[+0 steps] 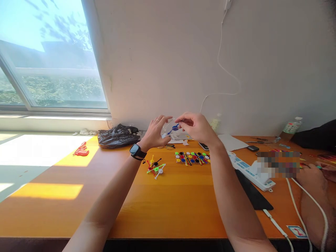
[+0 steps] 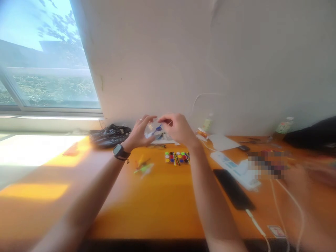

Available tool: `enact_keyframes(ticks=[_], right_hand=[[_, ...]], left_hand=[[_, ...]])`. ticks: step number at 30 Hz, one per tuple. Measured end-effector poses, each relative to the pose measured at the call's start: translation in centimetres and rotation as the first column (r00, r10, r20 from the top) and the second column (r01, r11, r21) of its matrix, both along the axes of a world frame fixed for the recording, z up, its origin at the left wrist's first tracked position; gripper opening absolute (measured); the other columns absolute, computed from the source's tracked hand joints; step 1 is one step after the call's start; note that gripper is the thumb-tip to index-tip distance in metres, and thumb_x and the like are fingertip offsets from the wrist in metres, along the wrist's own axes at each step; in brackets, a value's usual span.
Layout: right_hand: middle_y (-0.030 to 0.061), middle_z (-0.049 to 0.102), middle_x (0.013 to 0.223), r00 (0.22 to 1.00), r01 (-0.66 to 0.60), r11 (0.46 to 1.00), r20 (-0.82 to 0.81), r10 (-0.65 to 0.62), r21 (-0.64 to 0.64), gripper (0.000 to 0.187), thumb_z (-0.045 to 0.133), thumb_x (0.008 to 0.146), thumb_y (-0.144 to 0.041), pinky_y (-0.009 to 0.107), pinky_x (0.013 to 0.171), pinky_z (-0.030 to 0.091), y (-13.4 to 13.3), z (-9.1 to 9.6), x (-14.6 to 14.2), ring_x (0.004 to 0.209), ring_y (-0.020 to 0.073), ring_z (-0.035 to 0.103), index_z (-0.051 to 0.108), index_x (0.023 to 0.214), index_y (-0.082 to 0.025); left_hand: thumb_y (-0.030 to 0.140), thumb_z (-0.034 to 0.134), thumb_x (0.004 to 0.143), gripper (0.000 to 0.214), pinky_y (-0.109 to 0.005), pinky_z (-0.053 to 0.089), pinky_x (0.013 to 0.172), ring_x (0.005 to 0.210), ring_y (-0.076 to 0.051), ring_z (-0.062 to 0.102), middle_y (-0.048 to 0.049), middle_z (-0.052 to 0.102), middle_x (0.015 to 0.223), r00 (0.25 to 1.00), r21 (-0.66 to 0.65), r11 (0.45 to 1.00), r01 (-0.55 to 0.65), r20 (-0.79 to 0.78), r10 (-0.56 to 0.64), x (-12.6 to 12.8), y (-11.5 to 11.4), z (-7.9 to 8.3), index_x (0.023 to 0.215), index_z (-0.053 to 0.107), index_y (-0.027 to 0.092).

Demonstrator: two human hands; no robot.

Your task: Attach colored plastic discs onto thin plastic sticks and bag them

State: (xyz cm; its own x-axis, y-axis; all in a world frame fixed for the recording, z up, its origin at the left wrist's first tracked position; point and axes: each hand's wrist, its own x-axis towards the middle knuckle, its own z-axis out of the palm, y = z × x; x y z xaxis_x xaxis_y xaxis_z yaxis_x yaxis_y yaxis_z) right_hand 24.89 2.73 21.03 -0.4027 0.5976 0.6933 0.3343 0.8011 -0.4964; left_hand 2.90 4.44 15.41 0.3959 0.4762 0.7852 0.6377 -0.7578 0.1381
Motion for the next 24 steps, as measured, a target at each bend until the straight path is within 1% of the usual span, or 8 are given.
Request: enact_keyframes(ticks=[4,7,11,15,17,19,21,24], right_hand=[[0.0053,0.078,0.091,0.997,0.064,0.994,0.036,-0.067,0.084,0.018,0.068,0.094,-0.034,0.036,0.075,0.053,-0.7,0.4,-0.2,0.078,0.0199,0.065,0.081,0.095,-0.022],[0.0050,0.078,0.091,0.997,0.072,0.990,0.021,-0.075,0.119,0.016,0.069,0.094,-0.033,0.037,0.078,0.052,-1.1,0.5,-0.6,0.080,0.0208,0.065,0.081,0.095,-0.022],[0.0037,0.079,0.095,0.998,0.040,0.988,0.045,-0.048,0.151,0.014,0.067,0.095,-0.029,0.037,0.080,0.051,-1.8,0.4,-1.4,0.084,0.0212,0.067,0.079,0.098,-0.023],[0.0028,0.079,0.104,0.996,0.004,0.976,0.084,-0.023,0.218,0.013,0.065,0.097,-0.026,0.040,0.088,0.051,-2.5,0.5,-2.0,0.097,0.0244,0.068,0.077,0.101,-0.027],[0.0030,0.078,0.108,0.998,0.027,0.960,0.041,-0.040,0.279,0.013,0.065,0.096,-0.026,0.042,0.090,0.051,-2.7,0.7,-2.0,0.104,0.0261,0.067,0.075,0.105,-0.028],[0.0037,0.077,0.107,0.997,0.071,0.939,-0.038,-0.062,0.336,0.013,0.065,0.096,-0.027,0.042,0.091,0.051,-2.8,0.9,-1.9,0.106,0.0266,0.065,0.074,0.106,-0.029],[0.0046,0.076,0.105,0.988,0.130,0.923,-0.127,-0.089,0.363,0.011,0.063,0.097,-0.029,0.042,0.089,0.050,-2.8,1.0,-1.8,0.103,0.0262,0.065,0.073,0.104,-0.028],[0.0057,0.074,0.099,0.960,0.222,0.909,-0.243,-0.140,0.353,0.014,0.059,0.099,-0.034,0.041,0.085,0.050,-1.8,0.6,-1.6,0.094,0.0249,0.064,0.071,0.098,-0.027]], left_hand=[[0.024,0.067,0.075,0.079,-0.045,0.039,0.106,0.121,-0.032,0.056,-0.0110,0.057,0.128,0.999,0.079,0.996,-0.031,0.046,0.028,0.0,0.0,0.0,0.151,0.043,0.022],[0.026,0.068,0.074,0.083,-0.046,0.038,0.105,0.119,-0.032,0.057,-0.0111,0.056,0.128,0.996,0.132,0.989,-0.060,0.080,0.050,0.1,0.0,-0.1,0.152,0.041,0.022],[0.027,0.069,0.072,0.085,-0.046,0.038,0.105,0.117,-0.032,0.056,-0.0121,0.056,0.129,0.992,0.186,0.980,-0.073,0.110,0.053,0.1,-0.1,-0.1,0.152,0.042,0.021],[0.026,0.067,0.072,0.084,-0.047,0.039,0.106,0.117,-0.032,0.055,-0.0125,0.056,0.130,0.989,0.196,0.976,-0.090,0.136,0.064,0.0,-0.2,0.0,0.152,0.041,0.022],[0.027,0.067,0.073,0.083,-0.047,0.040,0.105,0.117,-0.031,0.055,-0.0127,0.056,0.131,0.987,0.212,0.972,-0.098,0.147,0.068,0.0,-0.2,0.2,0.152,0.040,0.023],[0.027,0.068,0.073,0.084,-0.047,0.041,0.105,0.116,-0.031,0.055,-0.0124,0.056,0.130,0.986,0.229,0.969,-0.093,0.153,0.059,-0.1,-0.3,0.3,0.152,0.040,0.023],[0.027,0.068,0.073,0.083,-0.047,0.041,0.105,0.116,-0.031,0.055,-0.0121,0.056,0.129,0.986,0.234,0.968,-0.089,0.160,0.053,-0.2,-0.5,0.6,0.151,0.040,0.023],[0.027,0.067,0.073,0.082,-0.047,0.041,0.106,0.115,-0.031,0.055,-0.0118,0.056,0.129,0.983,0.218,0.972,-0.093,0.173,0.055,-0.5,-0.6,0.9,0.151,0.040,0.024]])
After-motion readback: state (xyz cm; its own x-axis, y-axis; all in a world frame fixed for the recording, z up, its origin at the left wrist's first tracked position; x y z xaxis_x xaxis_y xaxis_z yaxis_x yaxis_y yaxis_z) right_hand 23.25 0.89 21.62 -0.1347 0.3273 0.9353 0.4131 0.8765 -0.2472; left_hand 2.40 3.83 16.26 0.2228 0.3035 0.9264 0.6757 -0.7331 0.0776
